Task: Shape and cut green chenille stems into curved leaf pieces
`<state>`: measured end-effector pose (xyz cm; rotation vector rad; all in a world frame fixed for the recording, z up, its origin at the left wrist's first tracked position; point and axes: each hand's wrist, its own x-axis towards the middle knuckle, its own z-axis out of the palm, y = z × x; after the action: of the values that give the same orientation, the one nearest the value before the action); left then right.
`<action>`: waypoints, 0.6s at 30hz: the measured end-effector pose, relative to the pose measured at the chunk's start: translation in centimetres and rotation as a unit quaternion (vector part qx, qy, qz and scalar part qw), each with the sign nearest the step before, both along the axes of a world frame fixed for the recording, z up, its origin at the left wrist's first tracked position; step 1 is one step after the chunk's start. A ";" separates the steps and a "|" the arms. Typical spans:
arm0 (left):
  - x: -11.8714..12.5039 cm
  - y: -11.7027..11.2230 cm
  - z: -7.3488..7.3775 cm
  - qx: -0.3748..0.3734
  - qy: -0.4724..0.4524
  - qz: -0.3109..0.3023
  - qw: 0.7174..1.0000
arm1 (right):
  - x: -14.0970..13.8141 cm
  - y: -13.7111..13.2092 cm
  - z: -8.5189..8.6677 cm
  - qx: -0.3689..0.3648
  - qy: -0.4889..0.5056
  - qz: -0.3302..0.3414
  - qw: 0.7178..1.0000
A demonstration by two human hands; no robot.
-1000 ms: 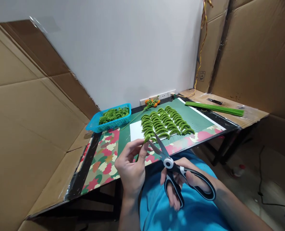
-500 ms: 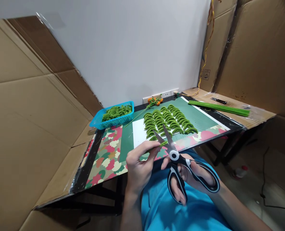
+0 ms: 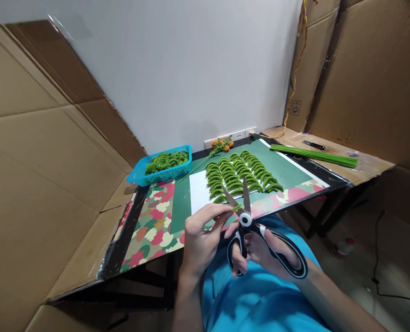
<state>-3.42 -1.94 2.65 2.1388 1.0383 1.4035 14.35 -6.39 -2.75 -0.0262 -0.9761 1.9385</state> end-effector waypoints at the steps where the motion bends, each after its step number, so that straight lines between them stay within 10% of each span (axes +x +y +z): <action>1: 0.0 0.0 0.0 0.001 0.000 -0.005 1.000 | -0.1 -0.1 0.1 0.000 -0.001 -0.002 1.000; 18: -0.3 0.5 -1.4 0.010 -0.030 -0.002 0.999 | -0.1 -0.6 -0.6 -0.034 -0.071 -0.055 0.995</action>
<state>-3.74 -1.44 1.21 2.0973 1.0008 1.4724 14.28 -7.02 -3.31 -0.2536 -0.9805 1.8870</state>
